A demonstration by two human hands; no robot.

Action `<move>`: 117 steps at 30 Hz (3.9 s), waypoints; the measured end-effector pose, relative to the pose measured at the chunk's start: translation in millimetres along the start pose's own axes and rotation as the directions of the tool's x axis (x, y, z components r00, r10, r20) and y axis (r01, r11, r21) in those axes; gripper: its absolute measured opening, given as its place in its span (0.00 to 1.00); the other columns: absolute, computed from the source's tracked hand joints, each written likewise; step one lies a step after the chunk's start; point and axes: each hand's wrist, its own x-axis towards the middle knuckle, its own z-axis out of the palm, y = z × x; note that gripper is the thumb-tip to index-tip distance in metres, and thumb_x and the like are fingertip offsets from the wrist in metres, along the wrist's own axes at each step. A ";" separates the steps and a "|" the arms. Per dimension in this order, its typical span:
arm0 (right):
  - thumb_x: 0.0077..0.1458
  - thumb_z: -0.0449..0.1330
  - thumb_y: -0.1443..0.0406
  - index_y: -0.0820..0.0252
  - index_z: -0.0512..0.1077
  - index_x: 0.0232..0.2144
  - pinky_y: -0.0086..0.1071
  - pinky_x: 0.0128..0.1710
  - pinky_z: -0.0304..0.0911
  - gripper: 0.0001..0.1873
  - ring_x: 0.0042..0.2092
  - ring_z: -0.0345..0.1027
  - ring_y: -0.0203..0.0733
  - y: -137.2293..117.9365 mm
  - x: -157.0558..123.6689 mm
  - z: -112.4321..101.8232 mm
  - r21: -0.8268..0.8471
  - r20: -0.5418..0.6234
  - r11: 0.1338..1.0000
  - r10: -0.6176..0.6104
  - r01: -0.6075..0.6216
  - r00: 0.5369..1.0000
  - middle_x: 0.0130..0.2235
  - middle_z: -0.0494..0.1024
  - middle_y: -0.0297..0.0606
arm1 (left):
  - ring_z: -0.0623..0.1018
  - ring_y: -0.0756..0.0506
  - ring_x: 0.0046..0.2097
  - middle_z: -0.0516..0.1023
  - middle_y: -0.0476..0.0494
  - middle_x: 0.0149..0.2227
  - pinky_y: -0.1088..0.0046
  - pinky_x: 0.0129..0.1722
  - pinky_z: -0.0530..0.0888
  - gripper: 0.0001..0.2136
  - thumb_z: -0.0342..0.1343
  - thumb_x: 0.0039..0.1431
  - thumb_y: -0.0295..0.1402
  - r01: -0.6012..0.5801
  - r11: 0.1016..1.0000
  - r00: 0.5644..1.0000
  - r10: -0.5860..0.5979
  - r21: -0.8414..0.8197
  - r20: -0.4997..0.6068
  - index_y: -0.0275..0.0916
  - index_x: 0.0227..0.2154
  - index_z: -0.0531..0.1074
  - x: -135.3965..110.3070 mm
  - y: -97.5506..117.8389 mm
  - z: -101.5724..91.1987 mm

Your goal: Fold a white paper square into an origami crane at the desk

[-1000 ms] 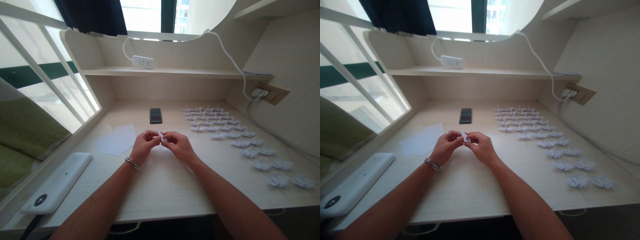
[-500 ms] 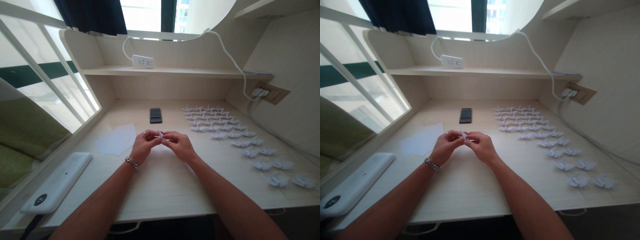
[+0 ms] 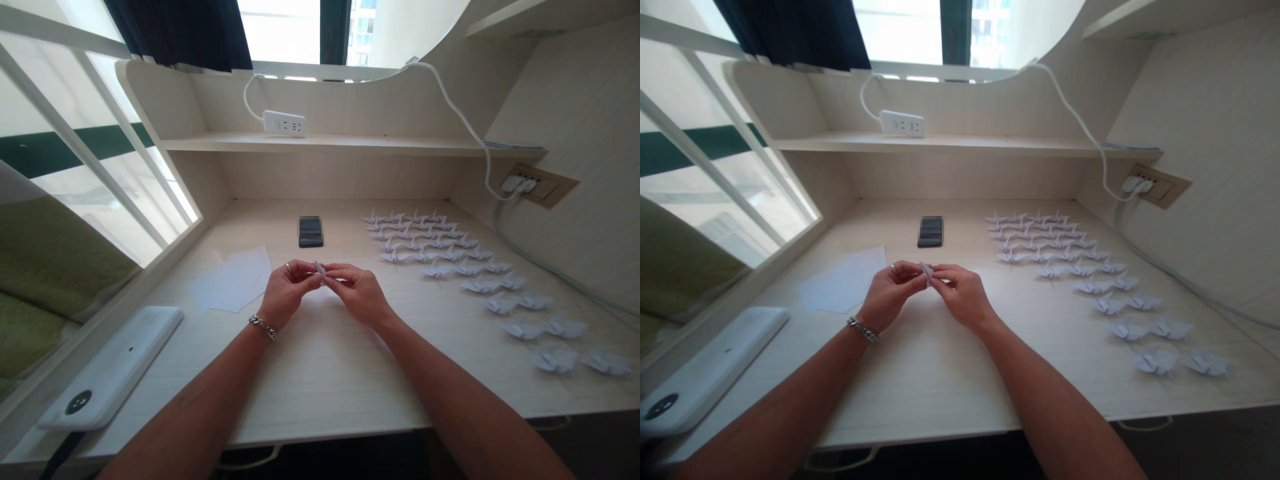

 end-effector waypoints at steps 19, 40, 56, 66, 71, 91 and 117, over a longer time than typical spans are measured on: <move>0.52 0.61 0.67 0.57 0.79 0.33 0.34 0.38 0.70 0.06 0.38 0.73 0.42 -3.4 0.3 -0.2 -0.190 -0.076 0.981 -0.058 0.043 0.995 0.37 0.78 0.41 | 0.79 0.45 0.37 0.81 0.43 0.33 0.66 0.41 0.76 0.13 0.68 0.42 0.32 -0.006 0.998 0.999 0.008 0.055 -0.032 0.34 0.30 0.72 0.7 -2.0 1.0; 0.46 0.64 0.64 0.62 0.73 0.34 0.33 0.34 0.67 0.11 0.34 0.71 0.41 8.9 3.5 6.5 0.059 -0.106 0.988 0.148 -0.142 0.983 0.32 0.77 0.40 | 0.79 0.46 0.33 0.81 0.42 0.30 0.70 0.36 0.75 0.13 0.67 0.44 0.37 -0.032 0.971 0.998 0.044 0.239 -0.043 0.34 0.29 0.75 0.2 -5.6 2.7; 0.42 0.67 0.61 0.62 0.77 0.29 0.33 0.34 0.66 0.11 0.32 0.72 0.41 9.4 5.9 7.0 0.250 -0.094 0.940 0.264 -0.234 0.960 0.30 0.80 0.39 | 0.79 0.47 0.33 0.81 0.44 0.30 0.70 0.37 0.75 0.10 0.66 0.45 0.36 -0.031 0.957 0.999 0.038 0.287 -0.018 0.35 0.29 0.76 -0.9 -9.7 3.0; 0.41 0.68 0.62 0.63 0.78 0.28 0.33 0.34 0.67 0.11 0.32 0.72 0.42 6.6 5.1 6.8 0.248 -0.135 0.942 0.264 -0.225 0.955 0.29 0.80 0.40 | 0.78 0.46 0.33 0.81 0.42 0.31 0.70 0.36 0.74 0.11 0.65 0.46 0.37 -0.039 0.956 0.999 0.043 0.292 -0.005 0.35 0.30 0.77 -3.4 -6.6 6.1; 0.41 0.68 0.61 0.63 0.78 0.28 0.34 0.34 0.67 0.11 0.32 0.73 0.42 5.4 5.5 6.7 0.255 -0.138 0.940 0.269 -0.228 0.953 0.29 0.80 0.40 | 0.78 0.46 0.34 0.81 0.41 0.32 0.69 0.37 0.74 0.11 0.64 0.47 0.37 -0.035 0.950 0.999 0.039 0.311 -0.008 0.35 0.30 0.77 -3.9 -5.7 7.0; 0.42 0.68 0.62 0.61 0.72 0.31 0.34 0.37 0.67 0.13 0.34 0.72 0.40 7.0 4.8 5.2 0.243 -0.095 0.954 0.201 -0.173 0.975 0.31 0.77 0.37 | 0.78 0.46 0.34 0.79 0.47 0.29 0.68 0.39 0.73 0.18 0.60 0.51 0.31 -0.111 0.887 0.993 0.086 0.448 0.076 0.39 0.45 0.68 -6.0 -4.1 4.2; 0.47 0.63 0.60 0.59 0.70 0.37 0.32 0.36 0.65 0.14 0.35 0.70 0.39 5.4 2.4 6.9 0.048 0.015 0.981 0.186 -0.187 0.982 0.32 0.76 0.36 | 0.79 0.46 0.33 0.79 0.47 0.28 0.70 0.36 0.73 0.15 0.64 0.46 0.32 -0.024 0.953 1.000 0.024 0.300 0.003 0.38 0.37 0.68 -5.4 -2.0 3.7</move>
